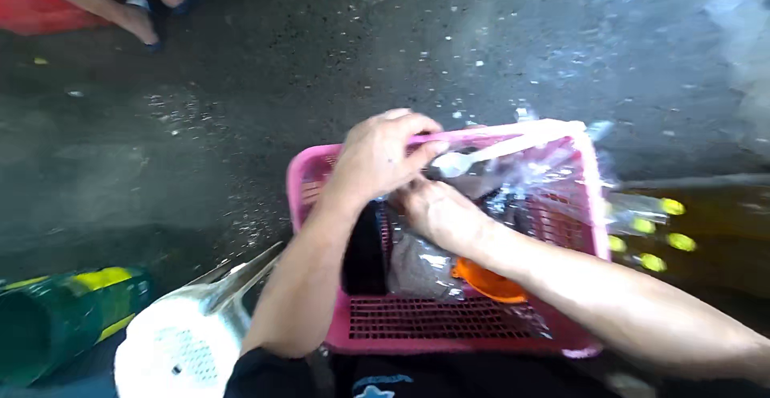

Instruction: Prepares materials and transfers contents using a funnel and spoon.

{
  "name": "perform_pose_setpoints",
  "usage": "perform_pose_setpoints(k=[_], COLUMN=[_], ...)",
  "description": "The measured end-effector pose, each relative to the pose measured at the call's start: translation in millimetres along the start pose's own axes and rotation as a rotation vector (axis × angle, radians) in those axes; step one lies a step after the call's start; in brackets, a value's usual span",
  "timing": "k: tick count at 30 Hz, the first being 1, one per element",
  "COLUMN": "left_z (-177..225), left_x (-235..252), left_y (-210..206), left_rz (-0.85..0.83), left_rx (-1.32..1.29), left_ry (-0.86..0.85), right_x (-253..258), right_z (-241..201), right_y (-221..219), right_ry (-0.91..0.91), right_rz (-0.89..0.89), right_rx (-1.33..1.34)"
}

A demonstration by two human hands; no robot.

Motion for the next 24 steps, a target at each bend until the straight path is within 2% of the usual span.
perform_pose_setpoints(k=[3,7,16,20,24], left_z=[4,6,13,16,16], left_x=[1,1,-2,-3,-8], left_y=[-2,4,12,12,21], left_rz=[0.020,-0.015,-0.102,-0.067,0.045], left_rx=[0.016,-0.019,-0.091,-0.096,-0.149], left_ry=[-0.002,0.004,0.018,-0.008,-0.031], right_x=[-1,2,-17,-21,-24], right_z=[5,0,-4,-5,-10], right_y=[-4,-3,10,19,30], right_ry=[0.028,0.117,0.108,0.135,0.141], right_rz=[0.070,0.277,0.357,0.399,0.480], right_rx=[0.034,0.109,0.010,0.082,0.203])
Point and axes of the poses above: each hand's wrist, its own x-axis towards the middle knuckle, its own y-axis out of the back of the hand, z = x × y, the point moved 4 cm from there along x, towards the middle knuckle, and after that the axes turned 10 degrees about -y, right-handed, at the moved point
